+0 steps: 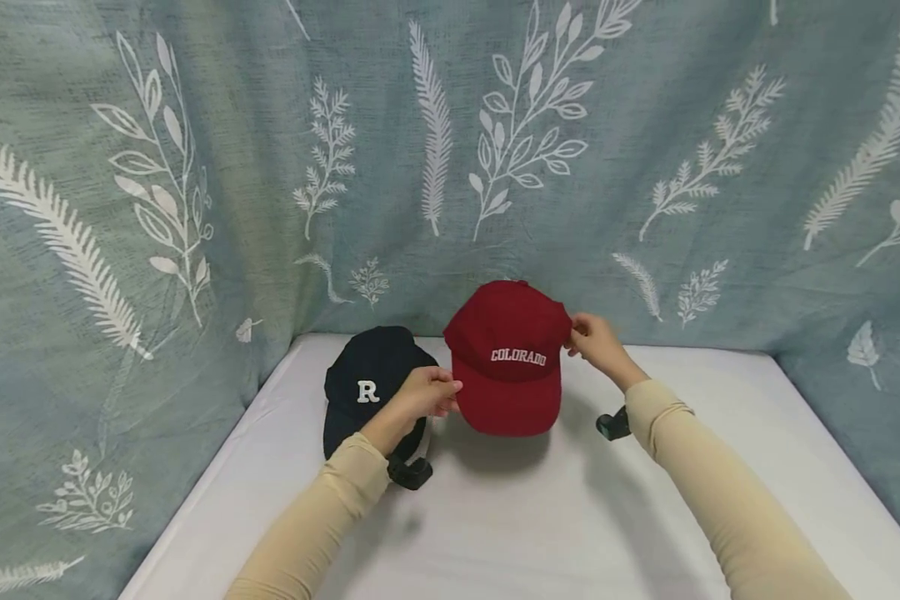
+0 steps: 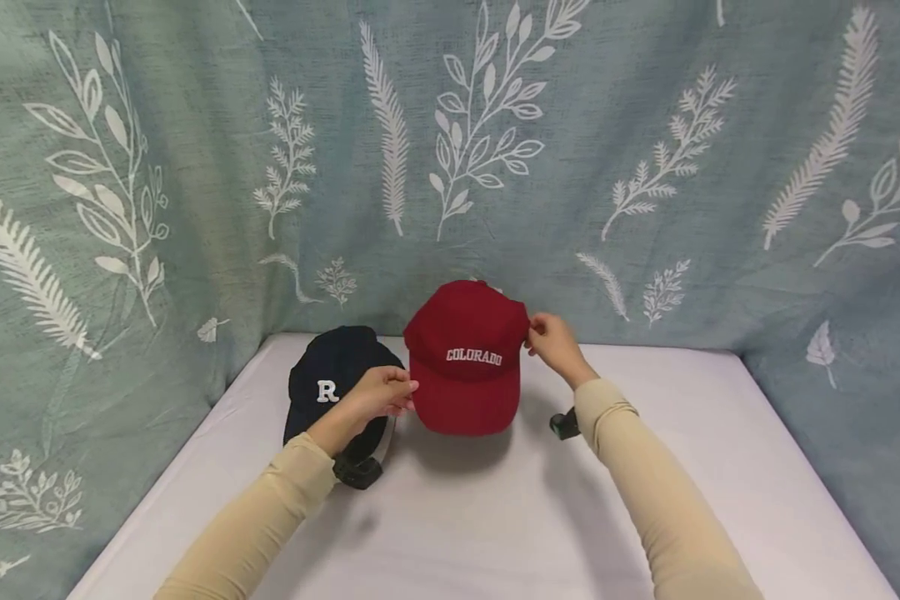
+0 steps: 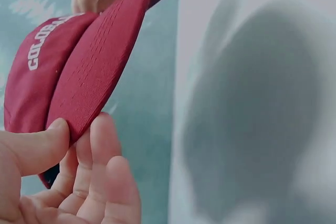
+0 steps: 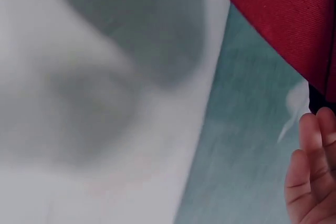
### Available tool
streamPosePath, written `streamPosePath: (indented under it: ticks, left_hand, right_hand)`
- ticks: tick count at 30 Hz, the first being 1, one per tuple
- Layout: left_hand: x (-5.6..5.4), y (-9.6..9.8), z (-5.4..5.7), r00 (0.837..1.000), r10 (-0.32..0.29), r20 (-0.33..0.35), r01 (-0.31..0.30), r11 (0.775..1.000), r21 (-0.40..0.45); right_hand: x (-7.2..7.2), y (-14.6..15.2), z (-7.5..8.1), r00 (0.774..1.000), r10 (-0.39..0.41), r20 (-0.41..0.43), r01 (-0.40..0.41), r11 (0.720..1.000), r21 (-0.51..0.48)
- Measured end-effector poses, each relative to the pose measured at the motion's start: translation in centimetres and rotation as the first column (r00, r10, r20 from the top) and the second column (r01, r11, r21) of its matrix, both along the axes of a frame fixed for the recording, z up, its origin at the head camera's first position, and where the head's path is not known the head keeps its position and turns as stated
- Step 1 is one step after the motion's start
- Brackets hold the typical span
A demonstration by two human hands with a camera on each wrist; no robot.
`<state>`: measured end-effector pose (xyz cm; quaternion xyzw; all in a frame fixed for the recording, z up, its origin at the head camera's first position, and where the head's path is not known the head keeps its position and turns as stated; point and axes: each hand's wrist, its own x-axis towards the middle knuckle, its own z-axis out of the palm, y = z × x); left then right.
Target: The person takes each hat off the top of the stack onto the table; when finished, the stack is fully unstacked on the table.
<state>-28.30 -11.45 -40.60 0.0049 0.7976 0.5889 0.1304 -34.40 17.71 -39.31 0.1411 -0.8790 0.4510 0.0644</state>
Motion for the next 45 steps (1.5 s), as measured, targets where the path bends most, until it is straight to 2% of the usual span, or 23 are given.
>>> streamPosePath:
  ticks: [3,8,12,15,19,22,24,26,30,32,34,38,41,45]
  left_hand:
    - [-0.2,3.2,-1.1,1.000,-0.016,0.023,0.016,1.000,0.001]
    - [-0.4,7.6,-3.9,0.995,-0.076,0.062,0.074,0.997,0.031]
    - [0.1,10.5,-5.9,0.987,-0.107,0.120,0.100,0.993,0.063]
    - [0.6,12.4,-6.9,0.982,-0.108,0.156,0.097,0.993,0.073]
    - [0.9,13.4,-7.9,0.982,-0.085,0.167,0.079,0.996,0.045]
    - [1.0,13.4,-8.3,0.987,-0.083,0.138,0.083,0.997,0.002]
    - [1.0,13.0,-8.3,0.991,-0.094,0.098,0.098,0.995,-0.035]
    - [0.9,12.2,-8.0,0.992,-0.113,0.046,0.117,0.989,-0.090]
    - [0.4,9.9,-6.2,0.985,-0.150,-0.081,0.133,0.973,-0.190]
    - [0.2,8.1,-4.9,0.981,-0.147,-0.129,0.115,0.967,-0.229]
    - [0.0,6.2,-3.4,0.977,-0.134,-0.164,0.090,0.963,-0.255]
    - [-0.1,1.7,-0.9,0.968,-0.079,-0.236,0.000,0.948,-0.318]
    - [0.1,-1.9,0.4,0.955,-0.037,-0.295,-0.073,0.932,-0.354]
    - [0.8,-6.6,1.4,0.944,0.010,-0.330,-0.143,0.913,-0.382]
  right_hand:
    - [0.7,2.9,-1.0,0.997,-0.068,0.024,0.067,0.997,0.027]
    - [1.9,6.9,-2.9,0.983,-0.168,0.071,0.161,0.982,0.097]
    - [3.0,9.6,-4.6,0.974,-0.199,0.111,0.185,0.974,0.128]
    - [3.9,11.4,-5.8,0.959,-0.233,0.162,0.208,0.966,0.156]
    - [4.4,11.7,-7.1,0.932,-0.281,0.230,0.234,0.949,0.211]
    - [4.7,11.6,-7.6,0.916,-0.309,0.256,0.240,0.933,0.268]
    - [5.0,11.5,-7.4,0.907,-0.338,0.250,0.254,0.915,0.314]
    - [5.0,11.4,-6.9,0.900,-0.386,0.202,0.297,0.883,0.363]
    - [4.1,10.7,-4.6,0.891,-0.452,0.037,0.406,0.832,0.377]
    - [3.1,9.3,-3.4,0.900,-0.434,-0.035,0.419,0.841,0.342]
    - [2.1,7.5,-2.3,0.916,-0.386,-0.108,0.400,0.865,0.301]
    - [0.4,3.0,-1.2,0.945,-0.260,-0.199,0.304,0.922,0.242]
    - [-0.4,-0.6,-1.1,0.965,-0.174,-0.196,0.217,0.950,0.224]
    - [-1.1,-5.3,-2.0,0.989,-0.085,-0.121,0.110,0.969,0.222]
